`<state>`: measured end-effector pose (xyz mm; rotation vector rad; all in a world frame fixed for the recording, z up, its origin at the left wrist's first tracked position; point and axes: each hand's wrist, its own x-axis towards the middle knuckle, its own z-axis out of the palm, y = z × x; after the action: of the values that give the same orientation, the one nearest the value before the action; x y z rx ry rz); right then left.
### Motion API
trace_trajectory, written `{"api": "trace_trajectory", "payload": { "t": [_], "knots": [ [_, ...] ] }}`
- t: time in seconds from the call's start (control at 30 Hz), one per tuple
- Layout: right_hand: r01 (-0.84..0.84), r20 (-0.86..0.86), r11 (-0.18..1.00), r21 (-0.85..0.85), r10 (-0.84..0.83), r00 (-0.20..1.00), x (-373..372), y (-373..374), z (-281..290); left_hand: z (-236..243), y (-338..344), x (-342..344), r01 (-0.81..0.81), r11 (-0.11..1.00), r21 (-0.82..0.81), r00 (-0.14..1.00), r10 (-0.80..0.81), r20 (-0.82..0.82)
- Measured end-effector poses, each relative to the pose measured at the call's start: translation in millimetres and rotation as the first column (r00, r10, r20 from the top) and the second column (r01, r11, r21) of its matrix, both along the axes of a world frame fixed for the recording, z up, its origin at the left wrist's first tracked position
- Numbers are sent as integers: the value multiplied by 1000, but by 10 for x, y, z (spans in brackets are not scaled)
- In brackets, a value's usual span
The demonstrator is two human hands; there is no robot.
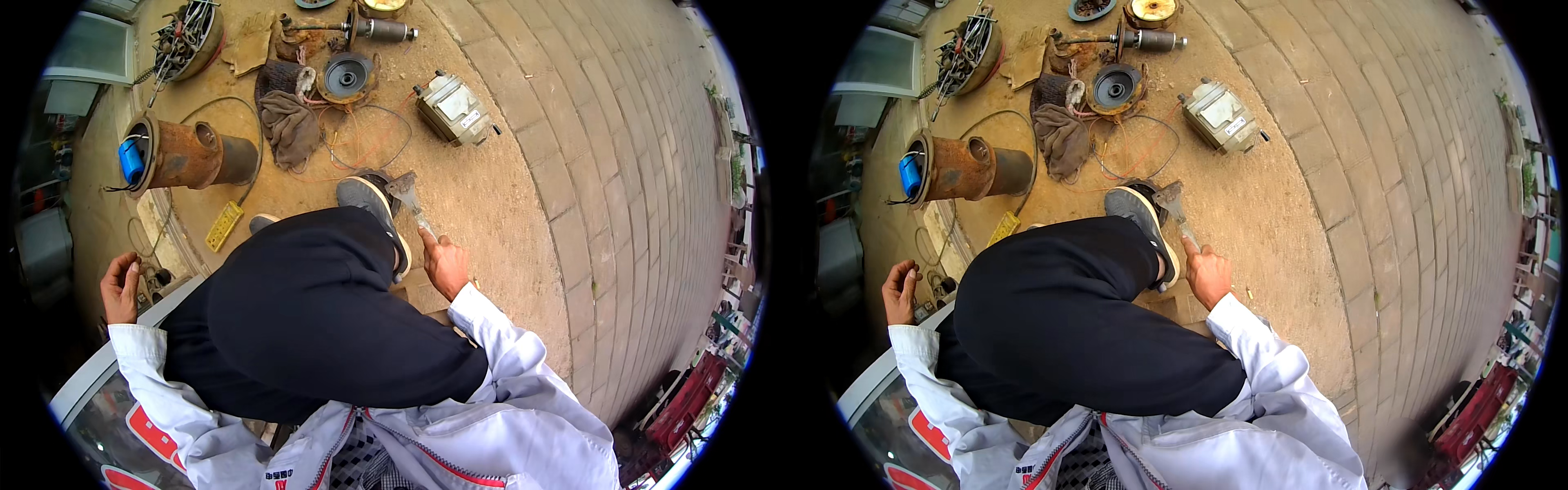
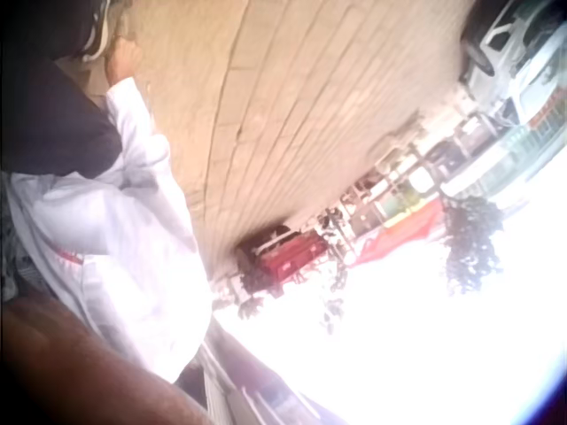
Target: The person sits on the ground and handles a blue cylindrical object, then uses a wrench to scrape and clean a circular metal part. The person moves a cloth aside and continues scraping the metal part with the wrench.
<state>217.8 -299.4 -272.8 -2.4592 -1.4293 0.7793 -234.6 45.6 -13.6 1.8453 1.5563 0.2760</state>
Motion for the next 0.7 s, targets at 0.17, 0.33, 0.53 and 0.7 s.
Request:
{"api": "trace_trajectory", "payload": {
  "t": [0.17, 0.33, 0.53, 0.7],
  "knots": [
    [16, -51, 998, 54, -13, 999, 41, -276, -348, -56, -72, -237, -51, 998, -20, 998, 52, 29],
    [24, -88, 999, 36, -21, 996, 74, -383, -508, -100, -52, -378, -99, 993, -69, 995, 101, 24],
    [15, -25, 1000, -17, -15, 1000, 26, -122, -49, -38, -43, -290, -91, 990, -107, 996, 93, 12],
    [-4, -9, 997, -82, 3, 1000, 69, -68, 164, -50, -78, -264, -91, 991, -95, 996, 92, 9]
  ]
}}
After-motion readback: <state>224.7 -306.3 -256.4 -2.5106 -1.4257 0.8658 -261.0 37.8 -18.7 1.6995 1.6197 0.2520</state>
